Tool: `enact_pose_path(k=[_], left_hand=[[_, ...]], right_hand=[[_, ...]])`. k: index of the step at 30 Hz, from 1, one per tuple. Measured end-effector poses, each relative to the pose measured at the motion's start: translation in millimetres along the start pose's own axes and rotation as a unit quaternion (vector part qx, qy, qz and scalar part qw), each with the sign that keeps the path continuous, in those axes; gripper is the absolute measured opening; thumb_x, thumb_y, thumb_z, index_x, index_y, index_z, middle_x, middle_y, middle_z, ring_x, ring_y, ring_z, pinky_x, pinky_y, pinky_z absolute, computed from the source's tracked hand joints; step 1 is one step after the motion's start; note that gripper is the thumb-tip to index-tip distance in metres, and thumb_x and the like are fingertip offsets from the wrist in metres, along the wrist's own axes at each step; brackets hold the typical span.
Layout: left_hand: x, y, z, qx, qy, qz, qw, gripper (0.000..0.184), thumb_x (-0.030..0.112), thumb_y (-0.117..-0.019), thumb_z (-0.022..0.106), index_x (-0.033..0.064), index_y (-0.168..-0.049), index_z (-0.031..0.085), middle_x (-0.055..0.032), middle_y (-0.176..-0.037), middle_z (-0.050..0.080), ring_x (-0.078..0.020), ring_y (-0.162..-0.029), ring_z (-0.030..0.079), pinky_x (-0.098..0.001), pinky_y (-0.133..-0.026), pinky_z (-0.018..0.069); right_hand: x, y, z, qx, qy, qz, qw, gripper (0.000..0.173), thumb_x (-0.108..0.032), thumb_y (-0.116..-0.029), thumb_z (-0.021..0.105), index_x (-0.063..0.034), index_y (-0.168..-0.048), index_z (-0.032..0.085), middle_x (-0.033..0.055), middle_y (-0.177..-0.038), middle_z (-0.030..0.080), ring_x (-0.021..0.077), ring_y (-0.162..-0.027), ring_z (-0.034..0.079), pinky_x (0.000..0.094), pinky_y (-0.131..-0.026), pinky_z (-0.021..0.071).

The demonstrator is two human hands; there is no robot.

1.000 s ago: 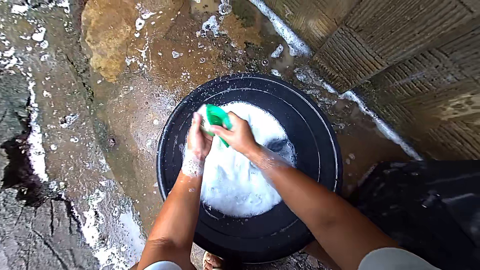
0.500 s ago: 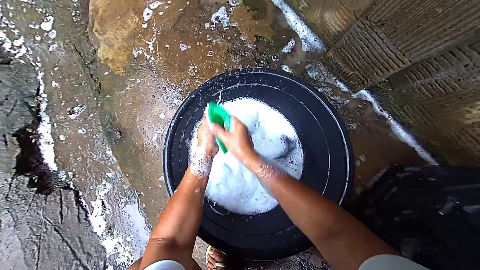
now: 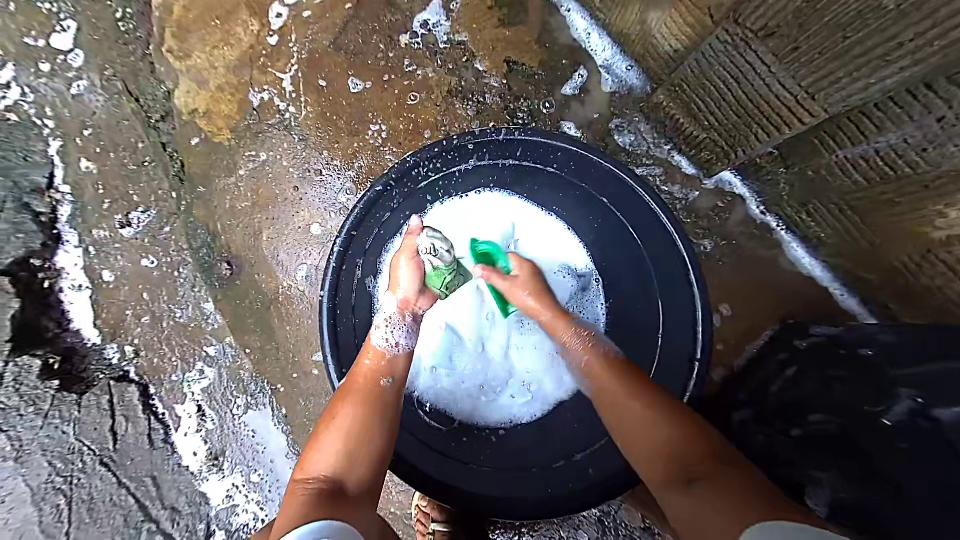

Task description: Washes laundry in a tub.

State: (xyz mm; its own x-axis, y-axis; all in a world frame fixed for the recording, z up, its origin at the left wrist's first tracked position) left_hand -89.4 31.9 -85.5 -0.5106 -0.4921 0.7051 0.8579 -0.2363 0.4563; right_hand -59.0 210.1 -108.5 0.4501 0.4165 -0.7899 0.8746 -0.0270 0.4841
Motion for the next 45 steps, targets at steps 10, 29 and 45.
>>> enact_pose_path(k=[10,29,45], left_hand=[[15,-13,-43,0.049,-0.045,0.07,0.995,0.076,0.083,-0.0945,0.022,0.0213,-0.12,0.059,0.0014,-0.095,0.07,-0.0118,-0.079,0.069,-0.0323,-0.066,0.0592],[-4,-17,-44,0.105,0.027,0.003,0.994,0.042,0.057,-0.1069,0.038,0.0202,-0.099,0.058,0.0044,-0.074,0.06,-0.0063,-0.063,0.06,-0.0246,-0.057,0.0532],[-75,-9,-76,0.191,-0.282,-0.163,0.926,0.044,0.008,-0.102,0.058,-0.0017,-0.143,0.046,-0.0199,-0.12,0.066,-0.024,-0.101,0.067,-0.0391,-0.087,0.0563]], right_hand=[[120,32,5,0.125,0.06,0.136,0.981,0.05,-0.033,-0.1001,0.064,0.0072,-0.13,0.06,0.0279,-0.112,0.069,0.0408,-0.105,0.068,0.0602,-0.094,0.0521],[40,18,56,-0.104,0.184,0.063,0.975,0.059,-0.05,-0.0986,0.063,-0.0044,-0.136,0.058,0.0216,-0.118,0.069,0.0382,-0.112,0.067,0.0612,-0.096,0.0499],[87,-8,62,-0.019,-0.614,0.098,0.783,0.037,-0.024,-0.1101,0.032,-0.0008,-0.123,0.058,0.0107,-0.107,0.07,0.0192,-0.097,0.068,0.0376,-0.086,0.0578]])
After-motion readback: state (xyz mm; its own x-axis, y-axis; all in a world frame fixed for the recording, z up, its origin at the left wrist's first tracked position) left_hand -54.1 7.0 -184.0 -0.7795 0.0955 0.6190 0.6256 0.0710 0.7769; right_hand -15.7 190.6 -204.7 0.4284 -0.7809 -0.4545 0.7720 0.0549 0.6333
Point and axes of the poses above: each hand's wrist, its own y-axis away from the middle knuckle, its own z-axis out of the palm, x = y × z, the point moved 7 cm from there along -y, towards the middle knuckle
